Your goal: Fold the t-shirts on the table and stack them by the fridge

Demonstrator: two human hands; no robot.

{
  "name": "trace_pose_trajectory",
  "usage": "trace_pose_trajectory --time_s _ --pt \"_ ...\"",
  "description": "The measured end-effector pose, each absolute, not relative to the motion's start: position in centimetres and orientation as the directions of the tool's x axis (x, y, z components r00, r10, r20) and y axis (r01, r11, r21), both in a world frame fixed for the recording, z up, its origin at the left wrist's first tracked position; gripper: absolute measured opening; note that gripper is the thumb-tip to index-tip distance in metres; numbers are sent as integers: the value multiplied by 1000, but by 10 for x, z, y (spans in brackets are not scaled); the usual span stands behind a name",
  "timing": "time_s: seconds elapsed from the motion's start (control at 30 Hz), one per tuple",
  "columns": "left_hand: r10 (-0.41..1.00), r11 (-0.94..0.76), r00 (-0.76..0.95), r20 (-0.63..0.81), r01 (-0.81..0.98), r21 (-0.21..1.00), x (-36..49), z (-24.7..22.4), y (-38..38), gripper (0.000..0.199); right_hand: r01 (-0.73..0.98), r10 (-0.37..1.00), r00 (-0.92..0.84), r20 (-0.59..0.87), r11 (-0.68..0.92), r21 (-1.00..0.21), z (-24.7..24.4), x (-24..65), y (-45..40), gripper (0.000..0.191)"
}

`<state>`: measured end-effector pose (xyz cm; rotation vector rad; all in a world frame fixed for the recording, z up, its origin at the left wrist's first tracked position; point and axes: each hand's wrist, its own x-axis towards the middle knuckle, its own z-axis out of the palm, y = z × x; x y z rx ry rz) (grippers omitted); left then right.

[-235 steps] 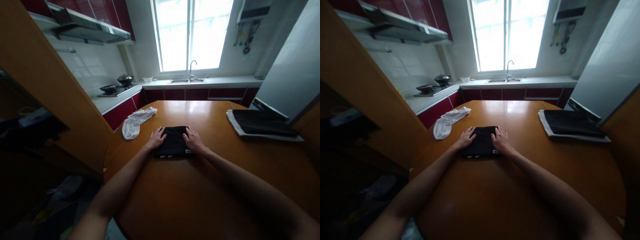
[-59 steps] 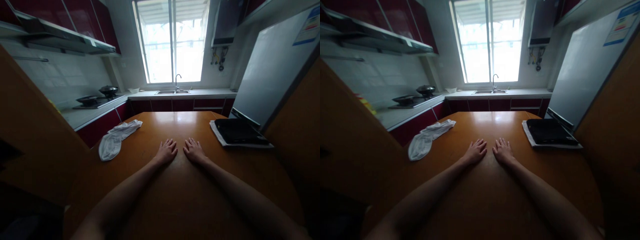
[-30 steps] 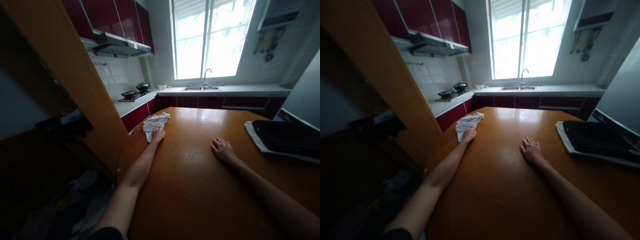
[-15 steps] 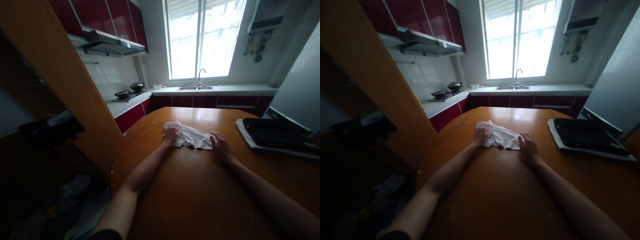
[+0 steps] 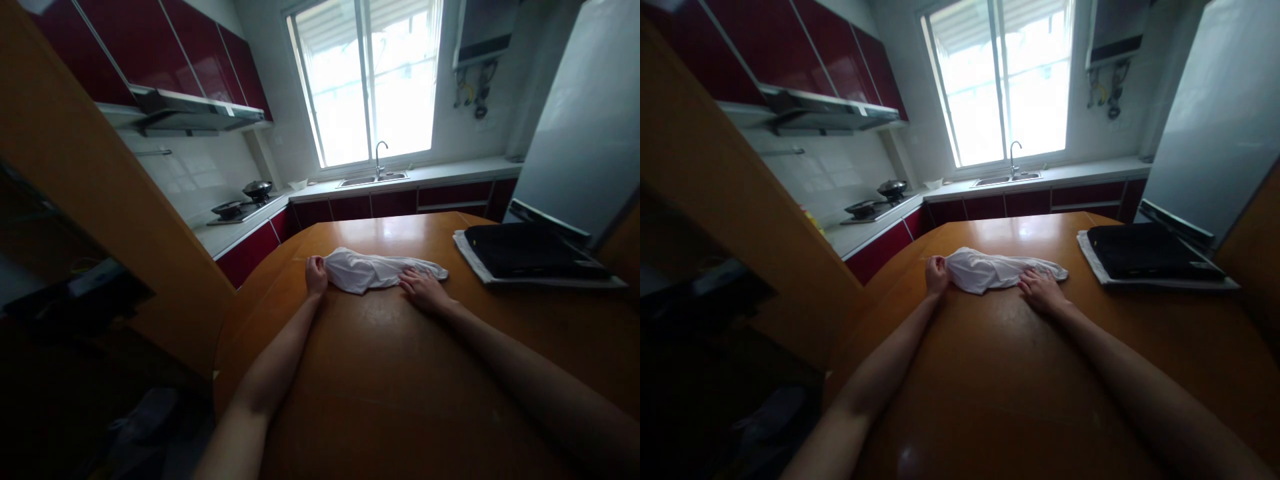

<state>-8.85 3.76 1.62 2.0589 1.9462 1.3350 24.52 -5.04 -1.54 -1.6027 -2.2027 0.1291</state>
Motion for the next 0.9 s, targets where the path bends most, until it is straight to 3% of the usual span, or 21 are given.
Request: trace_pose_trajectory --time_s 0.17,0.27,0.4,0.5,0.6,0.7,0.83,0.9 --pt "849 -278 -54 526 800 532 -78 10 27 25 905 922 -132 365 262 -335 -14 262 -43 44" --pt "866 -418 192 461 783 460 -65 7 20 30 885 868 -144 475 328 -330 -12 251 -49 42" --pt "784 -613 498 370 715 337 -52 10 8 36 876 844 -149 515 355 -327 -12 237 -56 41" --pt "716 -698 589 376 630 342 -44 15 -6 26 893 865 -52 500 264 -364 -13 238 -54 43" --pt "667 -745 651 363 564 357 -34 20 -22 31 888 850 3 527 240 -392 -11 244 -52 42" --pt "674 -738 617 407 577 350 -24 23 -31 37 860 803 -63 593 345 -376 -5 240 -57 40" --pt "761 -578 314 568 725 375 -29 21 -16 37 780 760 -323 563 551 -297 4 216 -77 35" --pt "789 -512 231 569 760 400 -42 16 1 37 744 742 -423 521 612 -268 8 202 -89 44"
